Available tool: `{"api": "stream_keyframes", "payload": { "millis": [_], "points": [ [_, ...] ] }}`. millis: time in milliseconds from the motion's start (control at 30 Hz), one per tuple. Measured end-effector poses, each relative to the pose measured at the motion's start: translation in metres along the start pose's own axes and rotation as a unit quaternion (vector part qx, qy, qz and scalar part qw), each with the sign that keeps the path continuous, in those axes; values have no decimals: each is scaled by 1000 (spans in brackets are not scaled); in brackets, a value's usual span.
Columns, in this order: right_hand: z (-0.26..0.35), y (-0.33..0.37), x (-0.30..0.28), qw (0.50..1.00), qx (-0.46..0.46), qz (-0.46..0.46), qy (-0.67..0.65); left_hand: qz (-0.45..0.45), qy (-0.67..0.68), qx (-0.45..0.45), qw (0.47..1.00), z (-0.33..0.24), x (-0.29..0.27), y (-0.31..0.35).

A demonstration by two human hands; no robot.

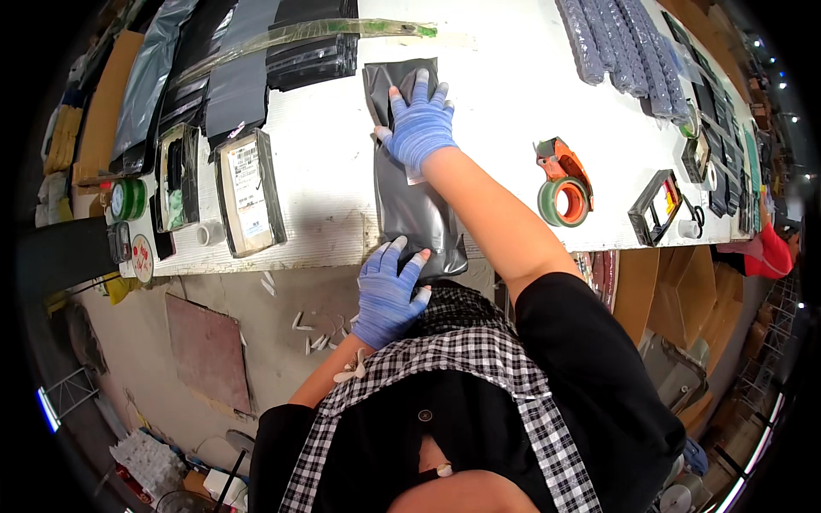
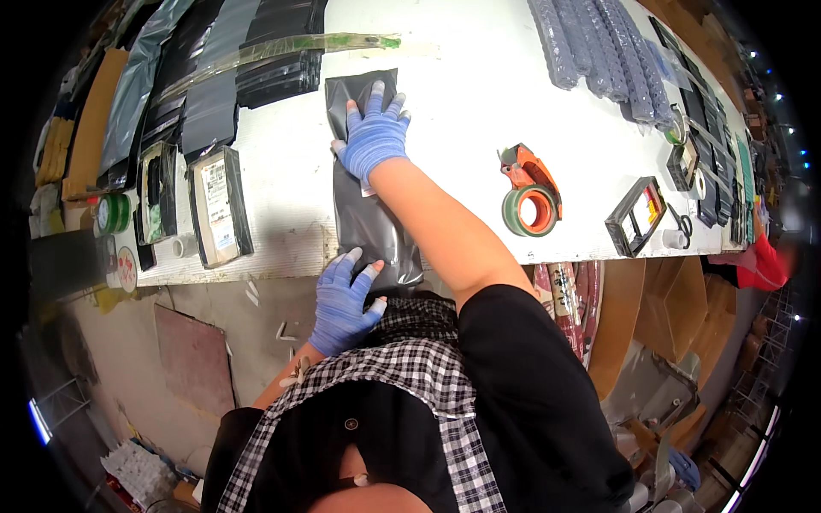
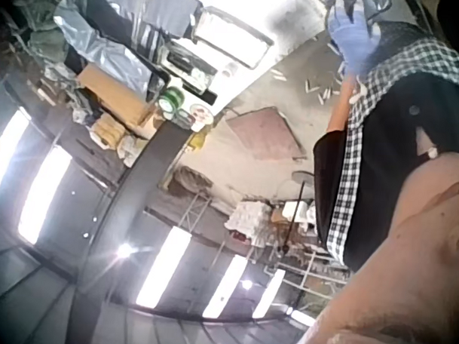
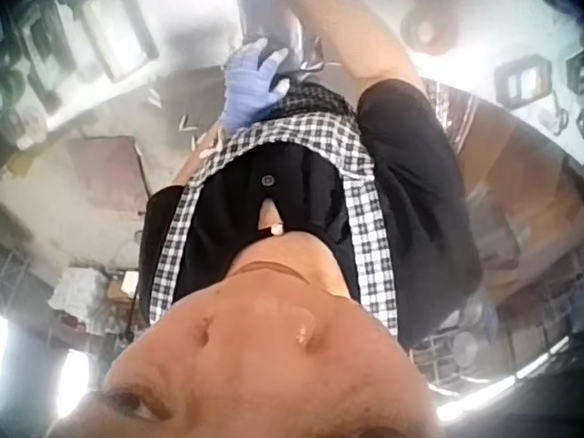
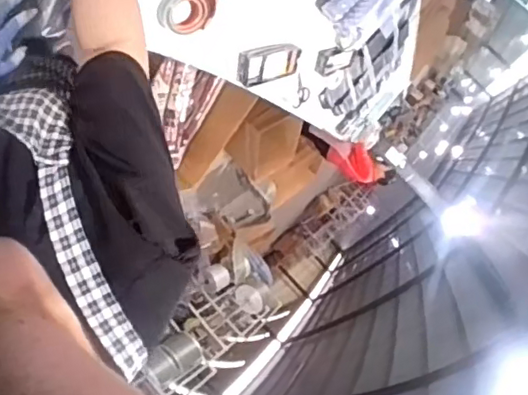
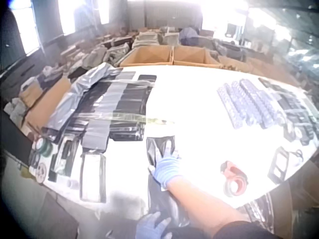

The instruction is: The person places bubble-wrapped items into black poly mailers, seals them with a tape gun, and affixes shipping labels. The process is repeated for multiple packages on a white workbench.

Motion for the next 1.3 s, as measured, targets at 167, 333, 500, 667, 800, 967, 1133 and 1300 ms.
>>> {"api": "stream_keyframes", "payload": {
  "millis": [167, 333, 500, 667, 800, 967, 1133, 1300],
  "points": [
    [-16, 133, 20, 957, -115, -70, -258, 9, 16, -22, 1000, 10, 12, -7],
    [-118, 228, 3, 978, -139, -154, -36, -32, -14, -44, 998, -5, 3, -19],
    [-282, 179, -3, 974, 186, -110, -61, 44, -99, 44, 993, -36, 29, -48],
    [-294, 172, 47, 908, 322, 89, -252, 9, -107, 41, 993, -17, 4, -34],
    [-230, 230, 23, 872, 241, -7, -426, -26, 116, -28, 993, -27, -16, -22],
    [-121, 285, 1, 887, -48, -147, -435, 120, 601, -256, 747, -43, 2, -24],
    [-70, 306, 16, 906, -98, -224, -345, 90, 471, -288, 829, -10, 3, 2],
    [-56, 308, 18, 920, -163, -145, -326, -21, 432, -280, 857, 2, -26, 13]
  ]
}}
Point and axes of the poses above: each hand's wrist, its own y-axis away from the middle knuckle, its own x-axis out of the palm, z = x × y, the point moved 5 cm from there along -y, towards the middle knuckle, and after that the axes turned 6 degrees about y, right-handed, at the moved point
